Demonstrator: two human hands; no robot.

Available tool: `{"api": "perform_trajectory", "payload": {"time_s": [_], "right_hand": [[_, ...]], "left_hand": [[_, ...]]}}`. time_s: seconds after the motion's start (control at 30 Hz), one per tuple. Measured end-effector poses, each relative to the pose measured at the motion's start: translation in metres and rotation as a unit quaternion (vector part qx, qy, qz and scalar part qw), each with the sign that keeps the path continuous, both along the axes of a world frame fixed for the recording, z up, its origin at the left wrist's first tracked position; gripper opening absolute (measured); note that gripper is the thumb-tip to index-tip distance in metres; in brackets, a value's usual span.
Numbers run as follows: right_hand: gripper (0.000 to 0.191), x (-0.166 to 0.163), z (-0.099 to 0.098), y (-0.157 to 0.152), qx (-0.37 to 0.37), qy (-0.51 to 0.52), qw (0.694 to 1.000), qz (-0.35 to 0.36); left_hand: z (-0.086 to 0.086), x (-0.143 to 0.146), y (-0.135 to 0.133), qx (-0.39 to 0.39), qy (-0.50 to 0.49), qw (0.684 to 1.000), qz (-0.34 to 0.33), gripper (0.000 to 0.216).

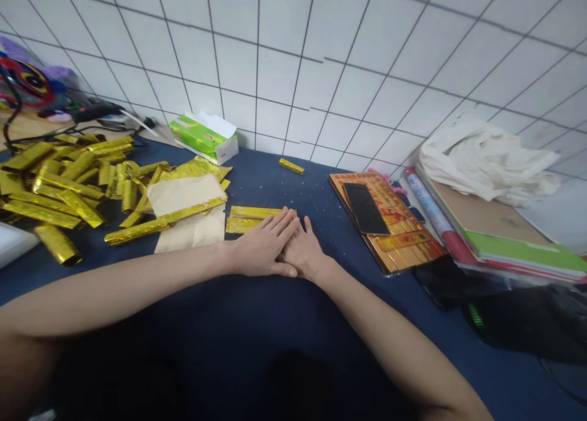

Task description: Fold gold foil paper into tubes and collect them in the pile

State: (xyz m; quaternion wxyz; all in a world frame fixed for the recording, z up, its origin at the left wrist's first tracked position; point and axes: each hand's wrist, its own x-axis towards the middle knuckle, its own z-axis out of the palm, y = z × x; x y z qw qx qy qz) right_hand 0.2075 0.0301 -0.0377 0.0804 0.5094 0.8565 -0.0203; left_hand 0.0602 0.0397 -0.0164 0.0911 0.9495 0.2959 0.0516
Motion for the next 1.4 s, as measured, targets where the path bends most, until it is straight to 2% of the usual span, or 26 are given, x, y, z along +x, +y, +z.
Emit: {"api": "perform_trajectory", "payload": {"time_s": [0.23, 0.47, 0.63, 0.87, 1.0, 1.1, 1.2, 1.3, 1.4], "right_hand": [[0.073, -0.002, 0.001, 0.001, 0.023, 0.033, 0.999, -0.016], [0.080, -0.007, 0.011, -0.004, 0.014, 0.059, 0.997, -0.057], [0.086, -0.008, 0.012, -0.004, 0.013, 0.067, 0.996, -0.061], [0.081, -0.003, 0.008, -0.004, 0.018, 0.073, 0.996, -0.050], [0.081, -0.004, 0.017, -0.002, -0.004, 0.081, 0.995, -0.064], [0.084, -0.019, 0.029, 0.000, 0.012, 0.086, 0.994, -0.067], [0.083, -0.046, 0.036, 0.003, -0.015, 0.103, 0.994, -0.022], [0.085, -0.068, 0.032, 0.007, -0.056, 0.139, 0.989, -0.002], [0.084, -0.070, 0.021, 0.010, -0.060, 0.162, 0.985, -0.005]], "left_hand": [[-0.005, -0.004, 0.010, -0.025, 0.015, 0.999, 0.025, 0.100], [-0.013, -0.041, 0.015, 0.006, 0.062, 0.997, 0.044, 0.095], [-0.011, -0.062, 0.015, 0.021, 0.082, 0.993, 0.081, 0.093], [-0.003, -0.062, 0.013, 0.002, 0.096, 0.991, 0.089, 0.094], [-0.001, -0.061, 0.012, -0.006, 0.104, 0.991, 0.089, 0.094], [-0.003, -0.061, 0.013, 0.001, 0.096, 0.991, 0.087, 0.096], [-0.006, -0.062, 0.015, 0.003, 0.101, 0.992, 0.081, 0.091], [-0.007, -0.061, 0.017, -0.002, 0.116, 0.990, 0.074, 0.082], [-0.006, -0.061, 0.017, -0.006, 0.113, 0.991, 0.077, 0.084]]}}
